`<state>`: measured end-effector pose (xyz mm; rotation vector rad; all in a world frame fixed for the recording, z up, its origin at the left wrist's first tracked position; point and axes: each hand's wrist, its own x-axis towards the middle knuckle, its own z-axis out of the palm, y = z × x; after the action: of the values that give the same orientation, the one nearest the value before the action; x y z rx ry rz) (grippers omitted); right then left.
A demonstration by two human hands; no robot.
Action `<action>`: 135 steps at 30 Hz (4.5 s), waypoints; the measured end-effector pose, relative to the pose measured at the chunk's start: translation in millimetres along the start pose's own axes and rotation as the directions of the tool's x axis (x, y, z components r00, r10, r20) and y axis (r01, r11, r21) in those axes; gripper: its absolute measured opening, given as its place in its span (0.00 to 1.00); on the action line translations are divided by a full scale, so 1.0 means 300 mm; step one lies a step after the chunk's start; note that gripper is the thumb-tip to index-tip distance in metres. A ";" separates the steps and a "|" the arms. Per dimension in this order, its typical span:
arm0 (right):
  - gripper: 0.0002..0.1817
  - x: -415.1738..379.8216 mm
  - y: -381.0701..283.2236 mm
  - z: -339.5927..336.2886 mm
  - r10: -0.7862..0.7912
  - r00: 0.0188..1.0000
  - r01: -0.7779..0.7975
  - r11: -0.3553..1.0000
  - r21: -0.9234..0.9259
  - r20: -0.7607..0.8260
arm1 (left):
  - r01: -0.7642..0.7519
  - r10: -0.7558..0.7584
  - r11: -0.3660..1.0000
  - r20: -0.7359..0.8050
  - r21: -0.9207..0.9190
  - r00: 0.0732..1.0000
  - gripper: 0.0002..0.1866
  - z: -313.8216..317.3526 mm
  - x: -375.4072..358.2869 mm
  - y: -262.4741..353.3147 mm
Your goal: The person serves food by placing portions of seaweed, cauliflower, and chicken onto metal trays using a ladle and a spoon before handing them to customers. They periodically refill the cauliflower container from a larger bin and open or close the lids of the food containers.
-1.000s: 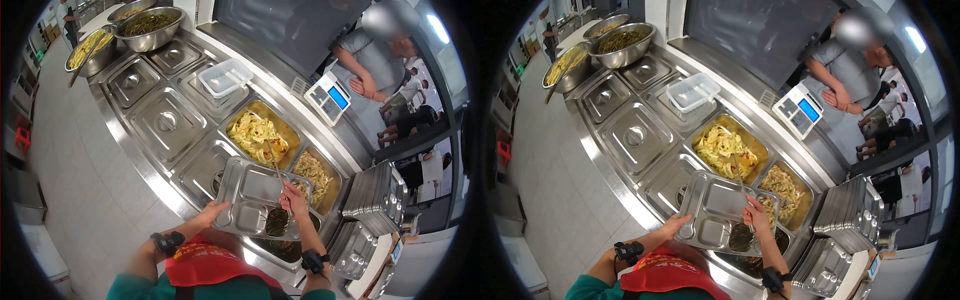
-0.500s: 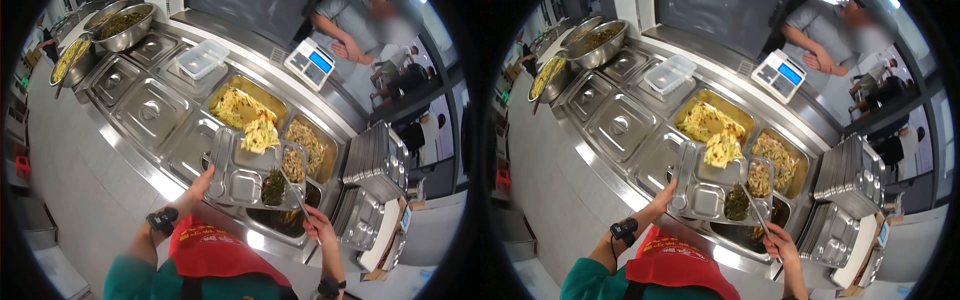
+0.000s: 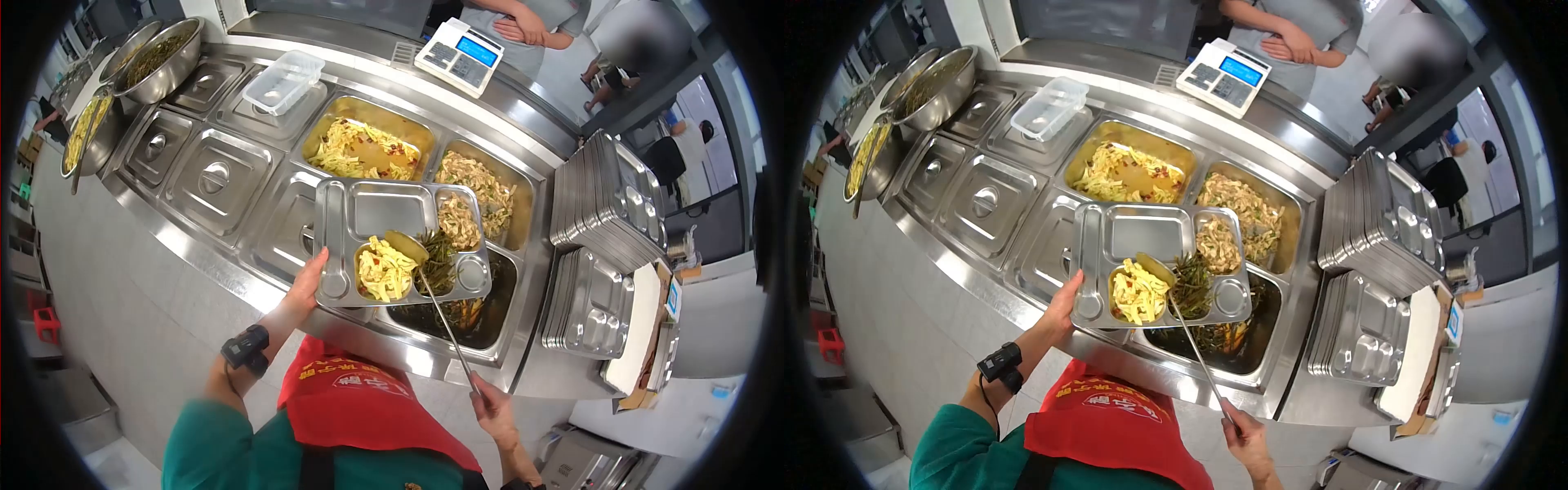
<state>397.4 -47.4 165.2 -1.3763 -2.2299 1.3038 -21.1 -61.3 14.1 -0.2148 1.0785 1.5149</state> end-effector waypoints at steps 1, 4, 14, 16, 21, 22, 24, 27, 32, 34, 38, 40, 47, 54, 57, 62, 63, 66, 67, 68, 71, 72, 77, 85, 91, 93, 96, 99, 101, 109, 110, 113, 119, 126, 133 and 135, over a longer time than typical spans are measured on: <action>0.21 0.014 -0.008 0.014 -0.040 0.999 0.039 0.998 -0.038 -0.030 | -0.008 0.008 1.000 0.016 0.002 1.000 0.22 0.018 0.001 0.019; 0.21 0.035 0.003 0.042 -0.056 0.991 0.062 0.997 0.046 -0.121 | -0.028 0.027 1.000 0.108 0.010 0.994 0.22 0.079 -0.005 0.074; 0.19 -0.168 0.205 0.190 0.146 0.912 0.175 0.705 0.687 -0.382 | -0.285 0.277 0.959 0.240 -0.003 0.930 0.21 0.402 0.060 0.372; 0.19 -0.176 0.244 0.213 0.265 0.915 0.039 0.692 0.721 -0.304 | -0.321 0.323 0.945 0.306 -0.059 0.896 0.20 0.503 0.115 0.436; 0.19 -0.108 0.301 0.217 0.287 0.944 -0.077 0.673 0.736 -0.163 | -0.368 0.456 0.888 0.437 -0.275 0.775 0.18 0.760 0.198 0.530; 0.19 -0.067 0.274 0.201 0.302 0.944 -0.123 0.692 0.711 -0.131 | -0.384 0.465 0.883 0.403 -0.269 0.788 0.18 0.814 0.183 0.551; 0.20 0.023 0.226 0.156 0.232 0.968 -0.109 0.727 0.678 -0.093 | -0.417 0.483 0.873 0.320 -0.254 0.815 0.18 0.898 0.154 0.592; 0.20 0.207 0.180 0.114 0.067 0.995 -0.002 0.758 0.653 -0.075 | -0.425 0.544 0.833 0.382 -0.355 0.747 0.17 0.969 0.190 0.642; 0.22 0.589 -0.028 0.137 -0.171 0.959 0.139 0.979 -0.152 -0.225 | -0.417 0.516 0.855 0.416 -0.308 0.749 0.19 0.997 0.232 0.720; 0.22 0.757 -0.094 0.185 -0.414 0.864 0.261 0.856 -0.446 -0.288 | -0.371 0.479 0.876 0.477 -0.307 0.737 0.21 1.009 0.266 0.758; 0.20 1.023 -0.196 0.292 -0.296 0.932 0.090 0.748 -0.657 -0.209 | -0.284 0.415 0.908 0.560 -0.310 0.717 0.19 1.031 0.274 0.810; 0.20 1.118 -0.237 0.342 -0.251 0.950 0.055 0.720 -0.692 -0.186 | -0.245 0.381 0.923 0.618 -0.296 0.688 0.19 1.025 0.277 0.819; 0.29 1.204 -0.399 0.408 0.023 0.999 -0.052 0.543 -0.838 -0.047 | -0.170 0.231 0.973 0.737 -0.159 0.636 0.24 0.743 0.294 0.831; 0.26 0.981 -0.453 0.390 0.125 0.991 -0.042 0.651 -0.758 0.052 | -0.678 0.382 0.626 0.607 0.385 0.697 0.19 0.018 0.355 0.640; 0.21 0.926 -0.481 0.392 0.261 0.961 -0.198 0.882 -0.428 0.094 | -0.691 0.237 0.126 0.655 0.712 0.718 0.17 -0.288 0.251 0.549; 0.18 1.002 -0.631 0.439 0.551 0.755 -0.655 0.670 0.351 0.357 | -0.789 0.216 -0.331 0.856 0.517 0.470 0.18 -0.451 0.217 0.451; 0.19 1.016 -0.637 0.470 0.516 0.752 -0.659 0.608 0.442 0.411 | -0.790 0.213 -0.369 0.872 0.489 0.440 0.18 -0.454 0.210 0.442; 0.21 1.048 -0.676 0.613 0.478 0.797 -0.604 0.638 0.478 0.369 | -0.787 0.198 -0.363 0.866 0.499 0.459 0.17 -0.470 0.209 0.437; 0.20 1.050 -0.695 0.654 0.463 0.821 -0.571 0.684 0.453 0.335 | -0.792 0.203 -0.355 0.868 0.497 0.454 0.16 -0.476 0.212 0.436; 0.20 1.047 -0.713 0.690 0.445 0.843 -0.537 0.728 0.426 0.302 | -0.796 0.208 -0.348 0.869 0.495 0.449 0.16 -0.480 0.215 0.433; 0.22 1.031 -0.594 0.734 0.207 0.971 -0.216 0.974 0.067 0.122 | -0.799 0.239 -0.319 0.859 0.510 0.453 0.14 -0.473 0.223 0.416; 0.23 1.015 -0.573 0.742 0.057 0.997 -0.048 0.983 -0.175 0.045 | -0.800 0.243 -0.311 0.857 0.513 0.455 0.14 -0.467 0.222 0.420; 0.23 0.948 -0.388 0.741 -0.272 0.941 0.215 0.940 -0.264 -0.201 | -0.748 0.347 -0.250 0.778 0.615 0.523 0.11 -0.419 0.197 0.399; 0.21 0.398 -0.119 0.366 0.080 0.987 0.009 0.841 0.541 -0.140 | -0.525 0.272 0.508 0.451 0.683 0.850 0.09 -0.221 0.072 0.103; 0.18 -0.007 0.336 0.238 -0.087 0.913 -0.061 0.937 -0.343 -0.398 | -0.264 0.020 0.568 0.307 0.780 0.951 0.17 -0.026 -0.039 -0.250; 0.15 0.042 0.448 0.252 -0.056 0.912 -0.127 0.903 -0.411 -0.406 | -0.247 -0.022 0.574 0.316 0.781 0.949 0.19 0.044 -0.043 -0.372; 0.21 0.079 0.451 0.099 -0.185 0.932 0.040 0.907 -0.419 -0.312 | -0.270 -0.044 0.622 0.377 0.735 0.925 0.19 0.163 -0.060 -0.492; 0.29 0.129 0.520 -0.214 -0.114 0.758 -0.211 0.888 -0.408 -0.642 | -0.238 -0.093 0.690 0.410 0.684 0.908 0.18 0.268 -0.094 -0.546; 0.29 0.150 0.593 -0.420 -0.364 0.634 -0.343 0.659 -0.670 -0.683 | -0.197 -0.173 0.680 0.416 0.706 0.893 0.15 0.317 -0.100 -0.569; 0.13 0.069 0.672 -0.632 -0.249 0.858 0.024 0.893 -0.449 -0.450 | -0.156 -0.362 0.630 0.466 0.760 0.807 0.13 0.652 -0.190 -0.661; 0.12 0.059 0.654 -0.621 -0.333 0.803 0.097 0.891 -0.443 -0.494 | -0.125 -0.385 0.659 0.474 0.742 0.792 0.14 0.692 -0.190 -0.679; 0.10 0.031 0.557 -0.520 -0.493 0.630 0.201 0.850 -0.486 -0.600 | 0.017 -0.452 0.758 0.507 0.652 0.733 0.17 0.844 -0.224 -0.719; 0.15 -0.077 0.424 -0.148 -0.522 0.622 0.232 0.835 -0.499 -0.583 | 0.152 -0.422 0.820 0.402 0.552 0.813 0.20 0.900 -0.228 -0.797; 0.24 -0.147 0.469 0.096 -0.431 0.862 0.282 0.846 -0.453 -0.268 | 0.099 -0.204 0.925 0.260 0.367 0.944 0.19 0.585 -0.221 -0.657; 0.31 0.054 0.594 -0.008 -0.108 0.990 0.038 0.822 -0.568 -0.090 | -0.297 0.298 0.949 0.001 0.104 0.954 0.26 0.142 -0.272 -0.392; 0.30 0.036 0.601 -0.082 -0.046 0.996 -0.004 0.850 -0.527 -0.082 | -0.425 0.428 0.904 -0.091 0.047 0.899 0.22 -0.021 -0.315 -0.347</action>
<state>516.3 5.9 37.7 -1.5266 -2.6429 0.6082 92.1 -144.6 22.5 -0.0329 1.2828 1.8954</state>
